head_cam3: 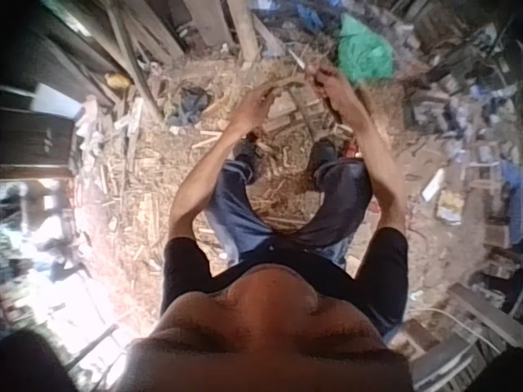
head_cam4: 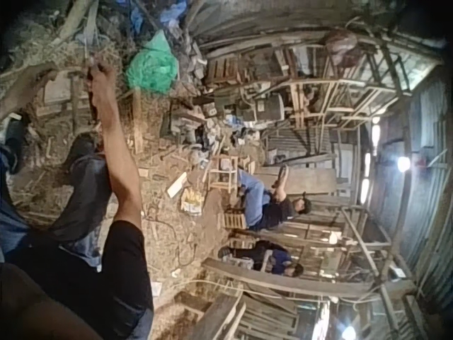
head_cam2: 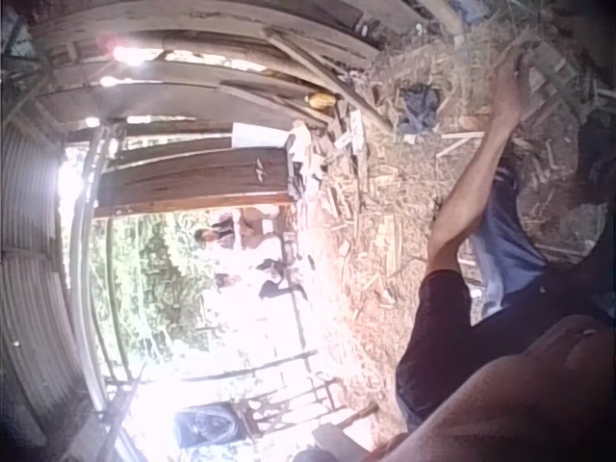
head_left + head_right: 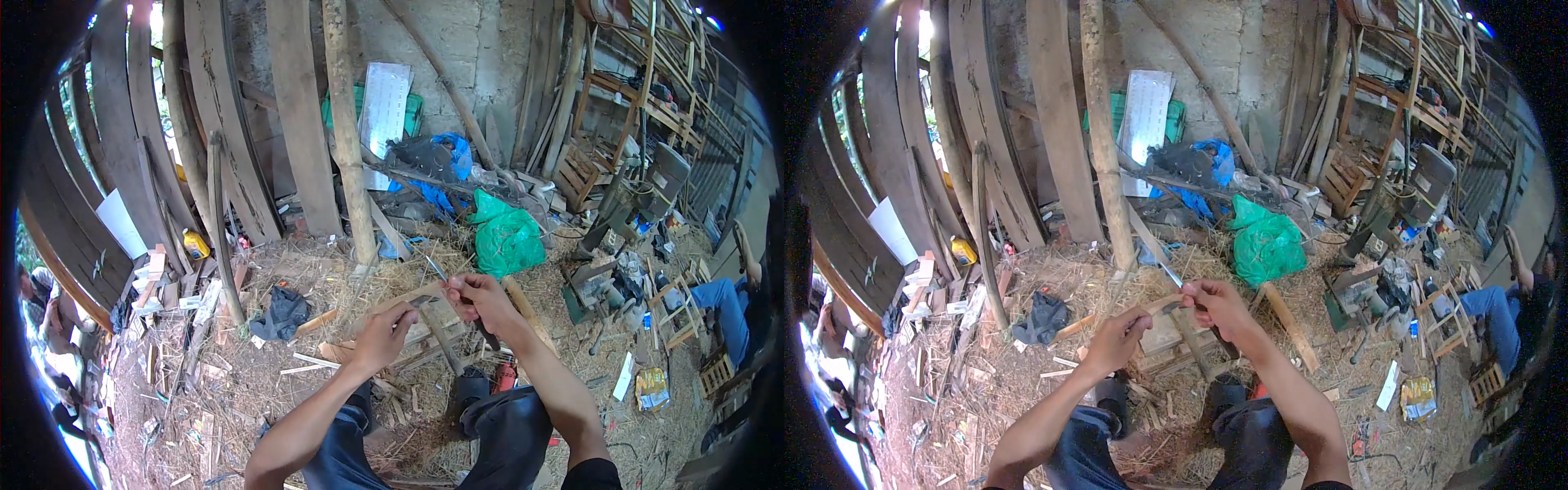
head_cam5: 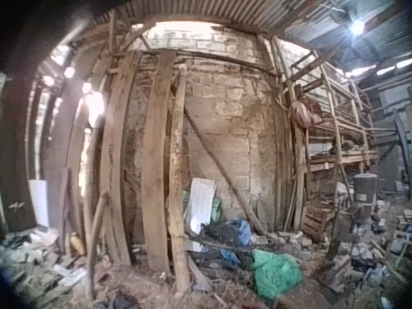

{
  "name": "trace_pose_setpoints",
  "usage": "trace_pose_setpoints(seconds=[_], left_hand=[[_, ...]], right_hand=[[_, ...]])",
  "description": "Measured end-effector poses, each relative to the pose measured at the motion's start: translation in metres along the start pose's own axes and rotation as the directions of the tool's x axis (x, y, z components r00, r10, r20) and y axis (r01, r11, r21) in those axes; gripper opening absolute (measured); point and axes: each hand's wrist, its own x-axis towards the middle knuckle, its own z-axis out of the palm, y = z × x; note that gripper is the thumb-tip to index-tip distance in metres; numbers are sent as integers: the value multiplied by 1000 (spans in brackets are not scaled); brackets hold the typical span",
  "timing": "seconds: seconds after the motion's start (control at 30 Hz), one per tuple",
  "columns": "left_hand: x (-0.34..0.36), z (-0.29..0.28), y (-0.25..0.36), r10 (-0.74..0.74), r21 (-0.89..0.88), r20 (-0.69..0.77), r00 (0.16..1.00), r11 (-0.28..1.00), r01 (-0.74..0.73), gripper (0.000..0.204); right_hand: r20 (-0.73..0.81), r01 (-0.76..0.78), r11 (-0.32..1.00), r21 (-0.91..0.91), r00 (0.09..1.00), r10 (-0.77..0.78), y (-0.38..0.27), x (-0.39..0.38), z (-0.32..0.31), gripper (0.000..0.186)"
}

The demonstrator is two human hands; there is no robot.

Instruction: The person shapes and scrapes thin wooden sticks using a knife.

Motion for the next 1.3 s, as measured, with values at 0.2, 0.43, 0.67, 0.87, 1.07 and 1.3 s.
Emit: trace_pose_setpoints(seconds=[0.2,0.43,0.67,0.87,1.07,1.3], left_hand=[[-4,-1,-3,-12,27,7,1000,1000,12,15],[-13,-11,-9,-40,78,-97,995,996,47,10],[-2,6,5,35,79,-111,993,997,-27,11],[-10,-4,0,-39,57,-35,999,998,41,13],[-6,2,-14,34,71,-71,997,997,-29,13],[0,6,6,-31,67,-24,999,997,32,13]], right_hand=[[-231,97,993,-65,967,-110,-20,0,-23,18],[-328,258,949,-180,894,-305,-17,-14,-41,23],[23,67,997,-47,998,-66,-4,-6,13,23],[-239,227,972,55,948,-208,-11,2,-69,25],[-186,186,979,-80,963,-198,-9,-17,0,28],[32,2,1000,23,999,-3,-2,-7,-1,23]])
